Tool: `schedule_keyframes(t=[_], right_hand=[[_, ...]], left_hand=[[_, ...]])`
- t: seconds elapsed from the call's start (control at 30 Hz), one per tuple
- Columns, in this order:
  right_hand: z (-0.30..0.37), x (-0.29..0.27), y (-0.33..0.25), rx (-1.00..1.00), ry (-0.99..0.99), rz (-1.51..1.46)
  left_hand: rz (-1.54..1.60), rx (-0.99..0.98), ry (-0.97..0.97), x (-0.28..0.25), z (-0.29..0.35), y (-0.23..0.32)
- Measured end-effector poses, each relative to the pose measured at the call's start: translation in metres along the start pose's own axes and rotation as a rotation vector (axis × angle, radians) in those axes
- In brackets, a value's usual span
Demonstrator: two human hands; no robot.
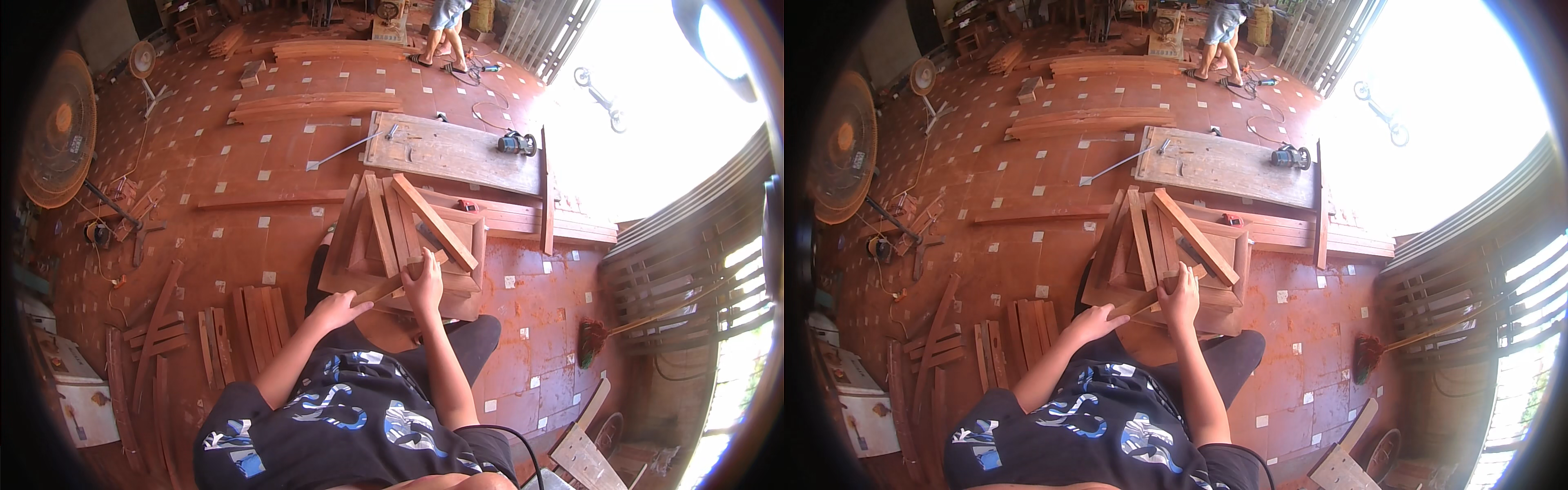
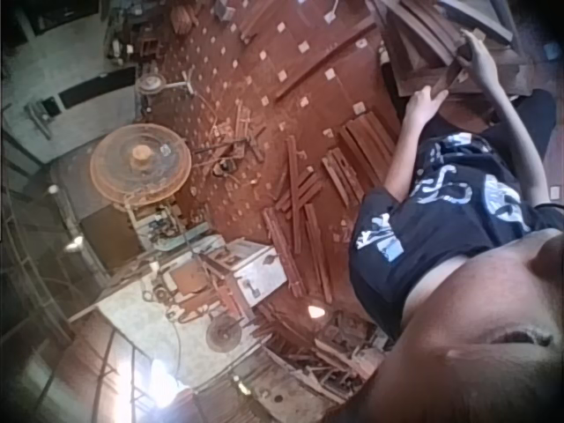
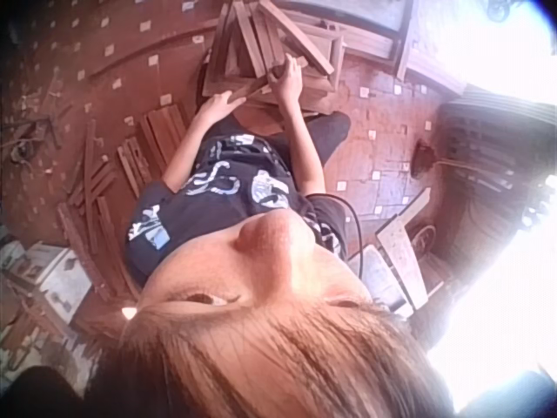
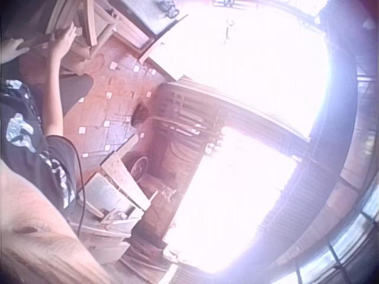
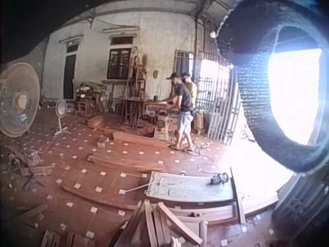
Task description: The person sits on the floor and sands multiple small wooden pieces using a sanding block. They handle each piece individually, turning them over to sand different sides, and place them back on a pile after finishing.
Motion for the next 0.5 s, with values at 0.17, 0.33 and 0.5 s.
schedule_keyframes(t=[0.17,0.33,0.5], right_hand=[[0.0,0.0,0.0001,-0.004,0.001,-0.012],[-0.0001,-0.0013,-0.0004,0.004,0.004,-0.008],[-0.0071,-0.0052,-0.0033,-0.042,-0.088,0.032]], left_hand=[[0.004,-0.003,-0.009,0.0007,-0.0007,-0.0016],[0.004,-0.003,-0.01,0.0003,-0.0012,0.0],[-0.001,0.024,0.037,-0.0001,0.0001,-0.002]])
Point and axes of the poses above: each hand's wrist, its own z-axis away from the middle knuckle, its own x-axis out of the palm, y = z × x, the point moved 1 cm from there along -z, towards the middle knuckle, and after that the axes turned 13 degrees about y, right-handed, at the moved point
